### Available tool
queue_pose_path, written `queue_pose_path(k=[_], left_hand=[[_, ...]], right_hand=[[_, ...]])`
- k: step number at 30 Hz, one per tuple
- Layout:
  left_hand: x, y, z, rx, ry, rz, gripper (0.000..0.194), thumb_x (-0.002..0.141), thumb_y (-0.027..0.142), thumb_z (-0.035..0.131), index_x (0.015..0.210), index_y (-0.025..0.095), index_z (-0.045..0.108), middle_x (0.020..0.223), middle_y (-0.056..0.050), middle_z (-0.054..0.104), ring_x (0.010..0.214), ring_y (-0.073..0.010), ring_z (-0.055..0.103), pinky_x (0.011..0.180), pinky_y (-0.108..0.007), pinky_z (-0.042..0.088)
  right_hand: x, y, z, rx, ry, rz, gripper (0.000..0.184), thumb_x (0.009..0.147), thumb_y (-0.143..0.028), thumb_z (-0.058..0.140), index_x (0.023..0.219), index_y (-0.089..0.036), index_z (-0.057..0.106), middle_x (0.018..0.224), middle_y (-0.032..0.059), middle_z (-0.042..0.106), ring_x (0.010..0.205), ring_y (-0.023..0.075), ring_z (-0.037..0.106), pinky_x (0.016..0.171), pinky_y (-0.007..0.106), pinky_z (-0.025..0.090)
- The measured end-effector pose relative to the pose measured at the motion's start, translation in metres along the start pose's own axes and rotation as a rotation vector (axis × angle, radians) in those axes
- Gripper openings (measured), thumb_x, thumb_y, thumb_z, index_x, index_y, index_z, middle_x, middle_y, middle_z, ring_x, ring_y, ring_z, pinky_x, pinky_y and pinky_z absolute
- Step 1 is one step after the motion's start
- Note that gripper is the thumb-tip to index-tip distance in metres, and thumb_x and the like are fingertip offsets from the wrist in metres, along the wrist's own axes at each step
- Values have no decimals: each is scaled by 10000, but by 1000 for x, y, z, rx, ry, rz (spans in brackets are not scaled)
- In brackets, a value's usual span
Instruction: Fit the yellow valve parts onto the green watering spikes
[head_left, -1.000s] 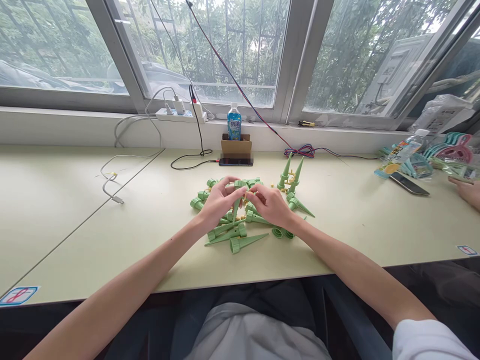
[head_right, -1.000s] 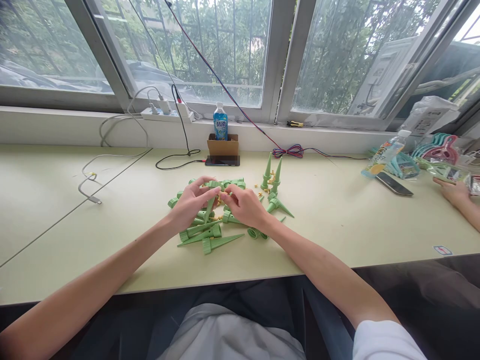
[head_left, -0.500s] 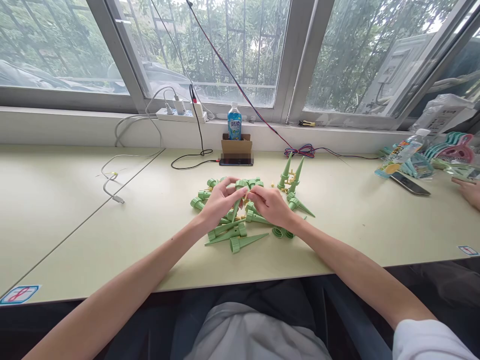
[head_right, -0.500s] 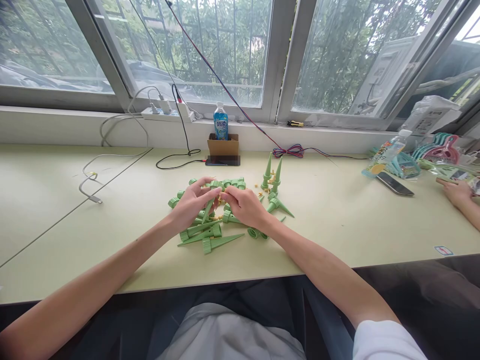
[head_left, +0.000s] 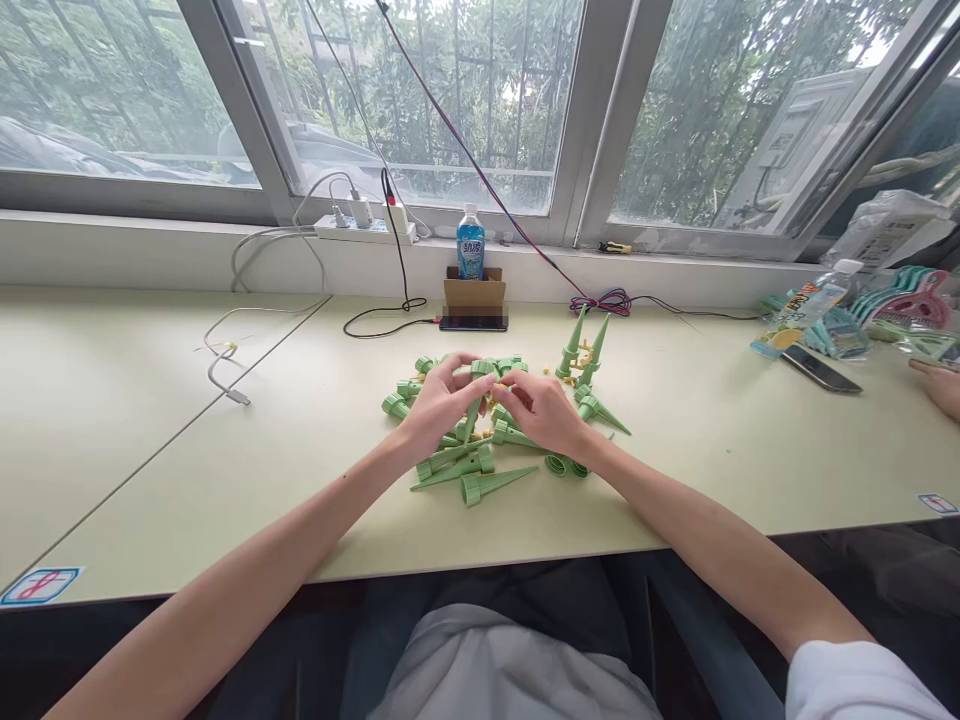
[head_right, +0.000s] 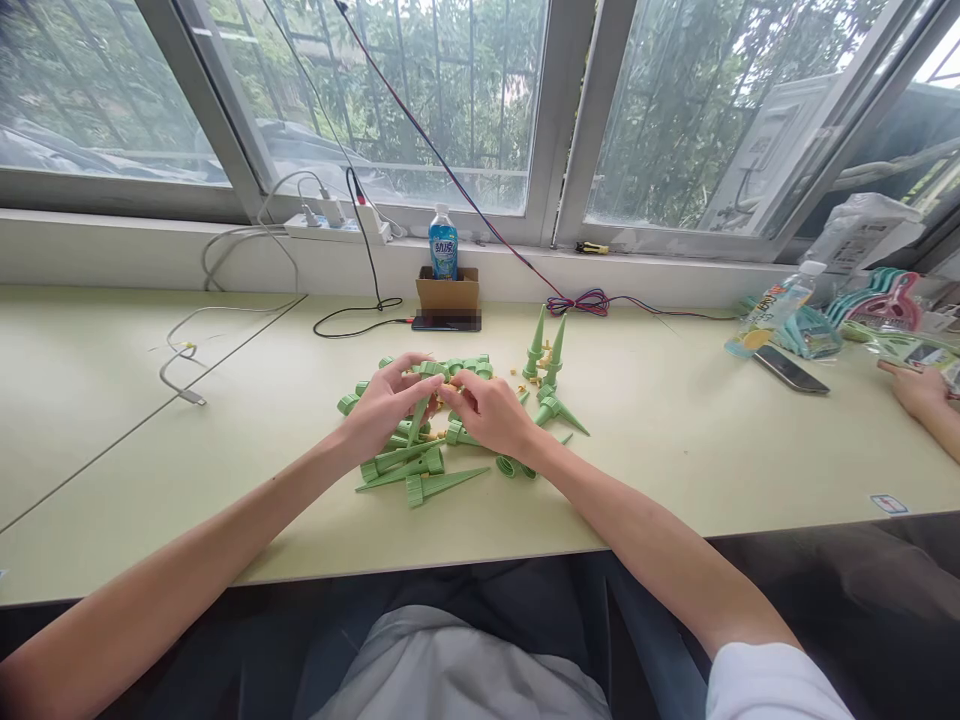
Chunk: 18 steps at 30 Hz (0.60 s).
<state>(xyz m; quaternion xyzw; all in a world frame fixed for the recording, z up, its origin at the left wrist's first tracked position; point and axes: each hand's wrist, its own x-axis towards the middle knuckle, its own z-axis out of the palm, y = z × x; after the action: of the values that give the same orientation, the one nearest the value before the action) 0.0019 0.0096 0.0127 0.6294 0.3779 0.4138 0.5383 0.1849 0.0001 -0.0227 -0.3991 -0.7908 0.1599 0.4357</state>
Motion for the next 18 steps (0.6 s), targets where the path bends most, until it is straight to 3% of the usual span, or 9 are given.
queue_pose_path(k=[12, 18], left_hand=[[0, -2, 0, 24, -5, 7, 482, 800, 502, 737, 1124, 218, 521, 660, 39, 610, 531, -110, 522, 531, -248, 418], [0, -2, 0, 23, -8, 6, 465, 812, 492, 730, 1123, 215, 522, 641, 43, 603, 515, -101, 520, 531, -239, 404]], right_hand=[[1, -1, 0, -1, 10, -31, 362, 1027, -374, 467, 708, -205, 434, 550, -65, 357, 511, 93, 262, 489, 236, 253], [1, 1, 0, 33, -26, 2, 383, 1036, -385, 435, 698, -206, 436, 531, -60, 386, 492, 95, 333, 507, 244, 280]])
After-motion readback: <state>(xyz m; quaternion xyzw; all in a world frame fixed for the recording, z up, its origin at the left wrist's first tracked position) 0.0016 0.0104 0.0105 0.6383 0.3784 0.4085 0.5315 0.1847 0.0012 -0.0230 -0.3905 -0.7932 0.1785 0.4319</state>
